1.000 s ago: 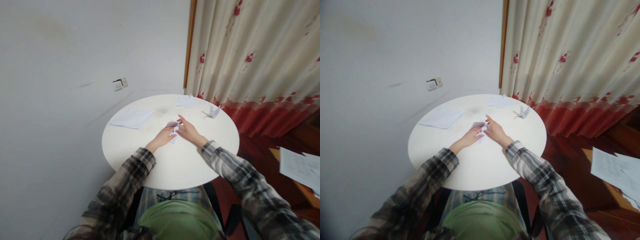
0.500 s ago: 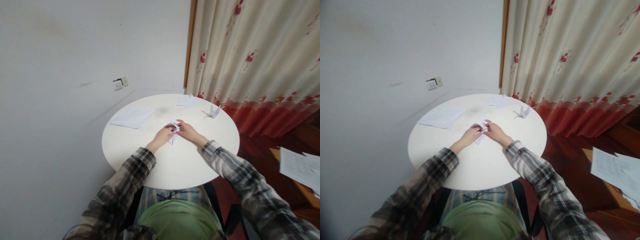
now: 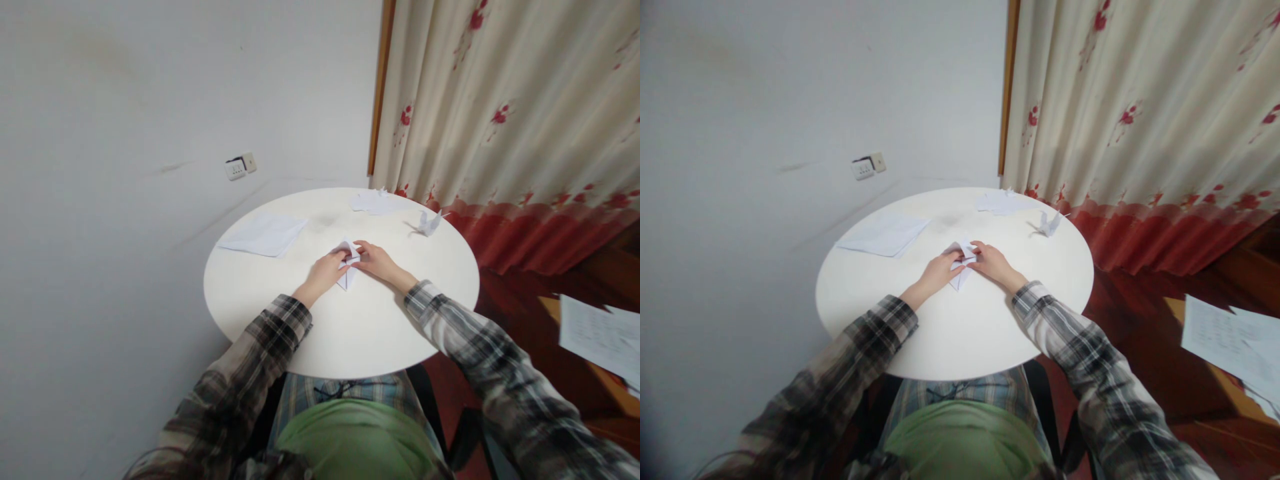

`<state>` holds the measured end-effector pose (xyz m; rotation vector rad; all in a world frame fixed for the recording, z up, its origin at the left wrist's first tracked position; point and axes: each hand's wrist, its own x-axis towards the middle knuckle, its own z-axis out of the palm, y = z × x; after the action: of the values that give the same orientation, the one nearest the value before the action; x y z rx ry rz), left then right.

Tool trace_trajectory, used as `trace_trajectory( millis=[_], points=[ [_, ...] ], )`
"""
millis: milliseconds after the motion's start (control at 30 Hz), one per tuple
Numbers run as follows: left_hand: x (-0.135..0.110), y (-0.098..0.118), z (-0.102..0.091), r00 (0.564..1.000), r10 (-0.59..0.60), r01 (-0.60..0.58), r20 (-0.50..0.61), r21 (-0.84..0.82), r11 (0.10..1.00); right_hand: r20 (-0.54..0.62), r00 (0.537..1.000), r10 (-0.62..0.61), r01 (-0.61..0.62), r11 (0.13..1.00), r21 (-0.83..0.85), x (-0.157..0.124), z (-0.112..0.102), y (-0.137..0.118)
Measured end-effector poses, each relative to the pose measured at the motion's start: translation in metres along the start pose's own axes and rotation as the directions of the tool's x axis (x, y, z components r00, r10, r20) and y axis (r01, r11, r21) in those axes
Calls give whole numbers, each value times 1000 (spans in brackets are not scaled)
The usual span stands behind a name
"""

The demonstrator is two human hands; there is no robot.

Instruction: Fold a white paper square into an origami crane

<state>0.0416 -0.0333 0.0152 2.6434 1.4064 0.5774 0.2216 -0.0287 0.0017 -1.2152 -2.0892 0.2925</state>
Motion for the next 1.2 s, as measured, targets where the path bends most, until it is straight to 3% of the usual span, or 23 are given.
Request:
trace_trajectory(
  millis=[200,800,1200],
  points=[
    [-2,4,-3,998,-54,54,11,-12,998,-8,1000,-29,29,999,-19,-1,-2,-4],
    [-2,4,-4,999,-14,17,-36,85,996,-13,999,-51,50,997,-52,2,0,-1],
    [-2,6,-3,999,-25,27,-27,59,998,-5,1000,4,-4,1000,3,2,0,-1]
  ],
)
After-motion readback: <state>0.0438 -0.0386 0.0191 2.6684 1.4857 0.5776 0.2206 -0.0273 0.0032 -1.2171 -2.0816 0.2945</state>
